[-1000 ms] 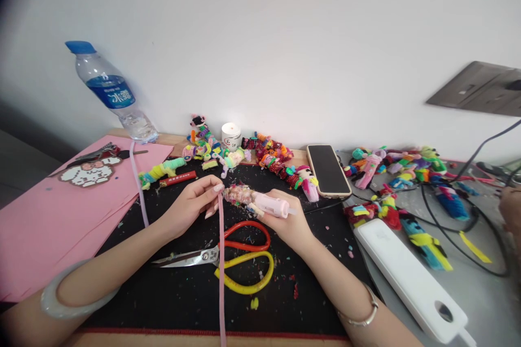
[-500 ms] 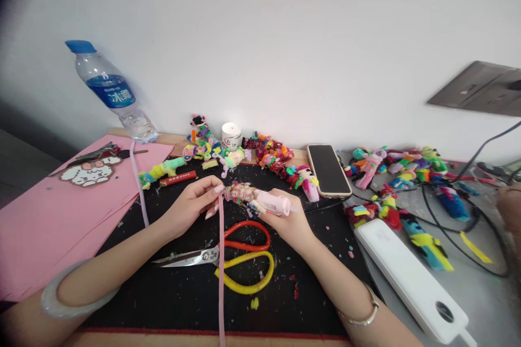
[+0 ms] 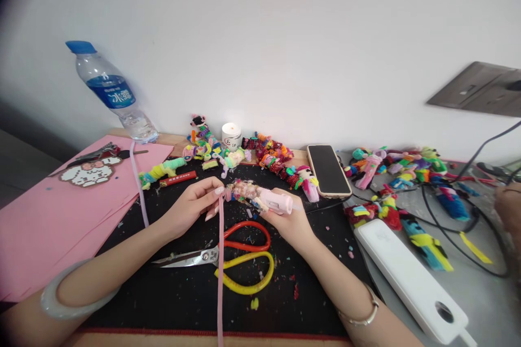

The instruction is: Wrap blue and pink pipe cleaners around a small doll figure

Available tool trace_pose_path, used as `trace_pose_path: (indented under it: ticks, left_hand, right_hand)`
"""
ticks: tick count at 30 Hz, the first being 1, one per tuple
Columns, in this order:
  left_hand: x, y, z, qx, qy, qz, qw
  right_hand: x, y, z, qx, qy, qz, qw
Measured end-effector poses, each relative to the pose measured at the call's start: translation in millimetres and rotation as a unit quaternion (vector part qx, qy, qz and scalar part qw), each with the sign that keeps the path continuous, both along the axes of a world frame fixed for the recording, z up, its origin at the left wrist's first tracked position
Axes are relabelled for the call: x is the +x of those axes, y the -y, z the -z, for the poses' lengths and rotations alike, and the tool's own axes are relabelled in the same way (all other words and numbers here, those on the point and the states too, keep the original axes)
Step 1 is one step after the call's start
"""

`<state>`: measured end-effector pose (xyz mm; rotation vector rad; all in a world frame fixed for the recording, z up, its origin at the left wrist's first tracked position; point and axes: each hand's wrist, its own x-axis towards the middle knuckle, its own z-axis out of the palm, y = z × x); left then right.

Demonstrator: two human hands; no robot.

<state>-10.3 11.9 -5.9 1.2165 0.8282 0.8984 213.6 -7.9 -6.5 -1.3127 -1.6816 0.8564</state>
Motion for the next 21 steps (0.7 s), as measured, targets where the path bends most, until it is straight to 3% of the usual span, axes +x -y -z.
trace_pose_path:
  ticks: [21]
  left_hand:
    - [0.3,0.9,-2.5,0.000,-0.003,0.001,1.000]
  right_hand:
    - [-2.4,0.4,-3.8,-0.008,-0.021,-0.017,1.000]
